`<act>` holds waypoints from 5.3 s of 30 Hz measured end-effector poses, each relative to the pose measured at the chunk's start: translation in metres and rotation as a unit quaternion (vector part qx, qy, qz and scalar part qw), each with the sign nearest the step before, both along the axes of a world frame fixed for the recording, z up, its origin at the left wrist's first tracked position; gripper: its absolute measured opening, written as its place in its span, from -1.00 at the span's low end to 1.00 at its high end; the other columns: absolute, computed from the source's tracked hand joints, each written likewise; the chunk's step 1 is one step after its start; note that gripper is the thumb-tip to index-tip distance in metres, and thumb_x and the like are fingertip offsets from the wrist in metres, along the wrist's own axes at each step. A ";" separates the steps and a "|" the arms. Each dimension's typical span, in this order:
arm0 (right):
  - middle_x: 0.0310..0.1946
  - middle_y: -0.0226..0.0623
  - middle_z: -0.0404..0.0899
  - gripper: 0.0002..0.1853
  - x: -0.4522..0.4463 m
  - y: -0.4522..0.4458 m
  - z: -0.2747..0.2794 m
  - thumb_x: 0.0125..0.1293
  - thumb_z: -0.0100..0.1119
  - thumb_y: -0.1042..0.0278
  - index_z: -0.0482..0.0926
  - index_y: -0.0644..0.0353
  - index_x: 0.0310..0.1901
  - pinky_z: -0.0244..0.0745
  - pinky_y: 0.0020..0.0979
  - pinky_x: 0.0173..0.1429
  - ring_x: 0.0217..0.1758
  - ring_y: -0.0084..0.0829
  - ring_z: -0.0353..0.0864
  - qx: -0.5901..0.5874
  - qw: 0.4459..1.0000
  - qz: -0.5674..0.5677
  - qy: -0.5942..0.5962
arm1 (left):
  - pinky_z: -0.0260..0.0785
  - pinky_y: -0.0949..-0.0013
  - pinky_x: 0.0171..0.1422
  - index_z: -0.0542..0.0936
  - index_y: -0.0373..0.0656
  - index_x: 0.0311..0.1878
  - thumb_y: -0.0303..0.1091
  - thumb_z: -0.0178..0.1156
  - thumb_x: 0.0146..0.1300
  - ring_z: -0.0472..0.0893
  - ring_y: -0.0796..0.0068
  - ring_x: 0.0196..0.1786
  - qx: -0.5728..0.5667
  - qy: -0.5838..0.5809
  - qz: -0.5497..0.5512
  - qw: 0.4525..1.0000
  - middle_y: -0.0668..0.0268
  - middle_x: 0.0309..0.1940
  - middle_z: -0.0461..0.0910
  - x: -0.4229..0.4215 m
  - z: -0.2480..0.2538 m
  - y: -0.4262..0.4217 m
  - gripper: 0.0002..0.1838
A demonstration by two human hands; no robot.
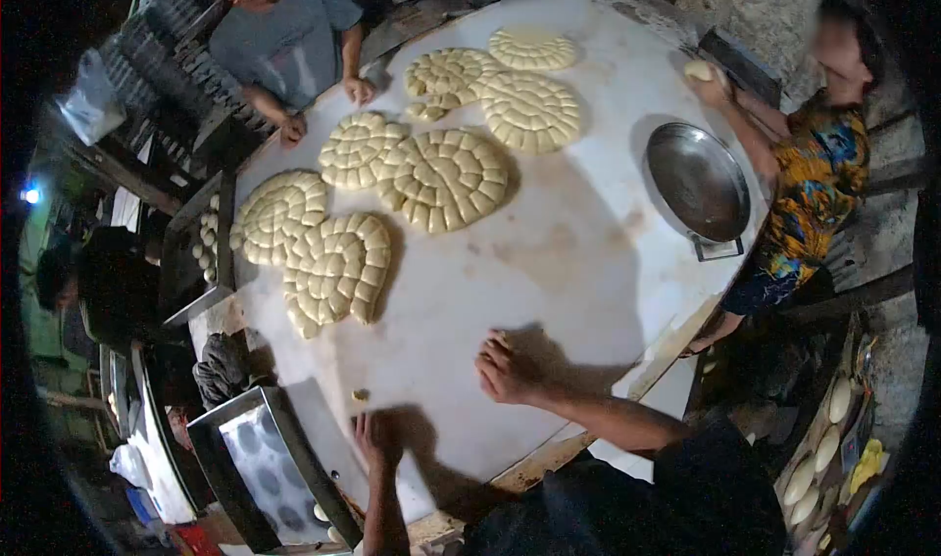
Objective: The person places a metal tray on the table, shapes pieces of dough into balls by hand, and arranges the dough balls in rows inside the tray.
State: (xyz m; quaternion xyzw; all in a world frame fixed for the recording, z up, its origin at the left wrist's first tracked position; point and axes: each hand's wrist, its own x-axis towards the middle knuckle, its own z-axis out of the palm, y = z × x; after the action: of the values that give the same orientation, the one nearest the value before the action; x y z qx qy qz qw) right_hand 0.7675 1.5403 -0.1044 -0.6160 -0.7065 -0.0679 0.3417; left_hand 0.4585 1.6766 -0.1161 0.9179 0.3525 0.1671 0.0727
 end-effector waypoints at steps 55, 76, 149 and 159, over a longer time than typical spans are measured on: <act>-0.47 -0.07 0.44 -0.81 -0.221 0.005 0.138 0.33 0.02 0.34 0.52 0.30 -0.21 0.43 -0.29 -0.29 -0.41 -0.13 0.52 -0.115 0.944 0.011 0.308 | 0.38 0.28 -0.31 0.49 -0.22 0.03 -0.50 0.13 0.24 0.50 0.17 -0.46 -0.325 -0.305 0.006 0.895 0.09 -0.40 0.51 -0.048 0.163 -0.079 -0.72; -0.44 -0.21 0.46 -0.82 -0.006 -0.067 0.030 0.05 0.25 0.25 0.48 0.12 -0.44 0.42 -0.16 -0.23 -0.34 -0.18 0.48 -0.121 0.985 0.105 -0.065 | 0.26 -0.03 0.14 0.51 -0.13 -0.07 -0.33 0.07 0.16 0.41 -0.05 -0.05 0.107 -0.063 0.130 0.984 0.08 -0.17 0.47 -0.112 -0.058 -0.053 -0.73; -0.34 -0.16 0.50 -0.81 -0.035 -0.127 -0.018 -0.03 0.27 0.29 0.53 0.15 -0.40 0.42 -0.17 -0.04 -0.20 -0.13 0.50 -0.060 0.906 -0.215 0.359 | 0.46 0.31 -0.14 0.46 -0.26 0.10 -0.04 0.36 0.11 0.57 0.32 -0.15 -0.194 -0.252 0.028 0.948 0.13 -0.14 0.58 0.228 0.035 0.102 -0.39; -0.51 -0.29 0.52 -0.86 -0.083 -0.158 -0.014 -0.02 0.23 0.38 0.52 0.16 -0.40 0.42 -0.33 -0.33 -0.45 -0.35 0.51 0.147 0.888 -0.291 0.326 | 0.45 0.33 -0.19 0.47 -0.25 0.03 -0.08 0.36 0.12 0.56 0.34 -0.20 -0.367 -0.246 -0.224 0.868 0.17 -0.17 0.56 0.186 0.057 -0.173 -0.46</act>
State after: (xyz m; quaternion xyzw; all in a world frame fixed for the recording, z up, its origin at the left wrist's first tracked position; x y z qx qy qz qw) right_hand 0.6849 1.3828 -0.1182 -0.7241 -0.3266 -0.0628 0.6042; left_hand 0.6445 1.5037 -0.0589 0.8084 0.1436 0.2253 0.5245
